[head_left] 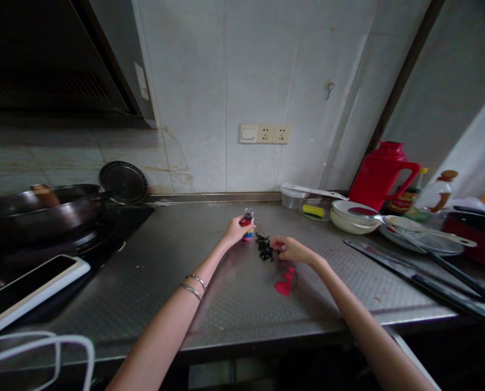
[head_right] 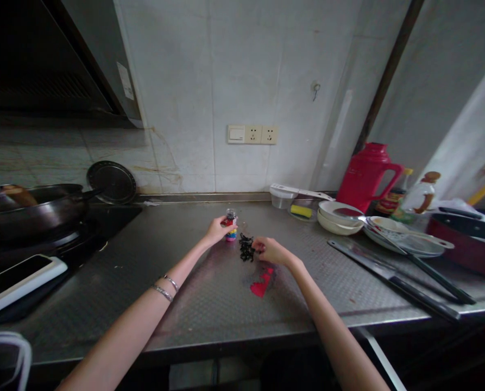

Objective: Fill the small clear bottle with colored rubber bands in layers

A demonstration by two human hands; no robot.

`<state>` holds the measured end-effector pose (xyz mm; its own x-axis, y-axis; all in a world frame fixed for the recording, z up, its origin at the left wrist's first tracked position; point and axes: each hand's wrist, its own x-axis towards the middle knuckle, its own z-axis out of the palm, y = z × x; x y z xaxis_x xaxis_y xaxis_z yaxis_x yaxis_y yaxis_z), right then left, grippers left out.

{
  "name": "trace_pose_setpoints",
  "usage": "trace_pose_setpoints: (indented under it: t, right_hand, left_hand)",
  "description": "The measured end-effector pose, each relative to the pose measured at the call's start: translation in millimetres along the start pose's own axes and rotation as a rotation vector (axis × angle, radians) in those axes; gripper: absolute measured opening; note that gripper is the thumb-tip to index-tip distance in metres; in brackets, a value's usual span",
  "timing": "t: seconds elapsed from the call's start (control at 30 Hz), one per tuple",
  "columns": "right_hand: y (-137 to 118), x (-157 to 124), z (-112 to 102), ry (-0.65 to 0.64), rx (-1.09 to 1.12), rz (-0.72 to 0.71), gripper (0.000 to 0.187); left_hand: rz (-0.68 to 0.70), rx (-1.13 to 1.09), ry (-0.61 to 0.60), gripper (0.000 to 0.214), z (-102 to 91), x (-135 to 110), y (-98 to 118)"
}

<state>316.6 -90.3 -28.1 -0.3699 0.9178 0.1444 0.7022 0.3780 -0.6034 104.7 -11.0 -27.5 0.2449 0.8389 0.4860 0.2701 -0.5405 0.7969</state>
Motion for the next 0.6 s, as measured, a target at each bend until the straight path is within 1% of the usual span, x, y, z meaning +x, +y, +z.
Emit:
trace_pose_setpoints:
  t: [0.2, 0.3, 0.4, 0.5, 0.6]
  right_hand:
    - [4.5, 8.0, 3.6, -0.019, 0.07, 0.004, 0.028]
    - [0.3, 11.1, 7.0, 0.018, 0.106, -0.007, 0.026]
    - [-9.1, 12.5, 10.1, 0.058, 0.145, -0.023, 0.026]
    - [-16.6, 12.0, 11.5, 0.082, 0.066, -0.034, 0.03]
    - [-19.3, 10.6, 11.6, 0.059, -0.1, -0.046, 0.04]
  left_hand:
    - [0.006, -0.027, -0.007, 0.036, -1.0, -0.6, 0.2]
    - [0.007, -0.03, -0.014, 0.036, -1.0, -0.3, -1.8]
    - [0.027, -0.01, -0.018, 0.036, -0.9, 0.0, -3.2]
    - [0.046, 0.008, -0.023, 0.037, -0.7, 0.2, -4.0]
    - [0.052, 0.01, -0.032, 0.038, -0.2, 0.3, -4.9]
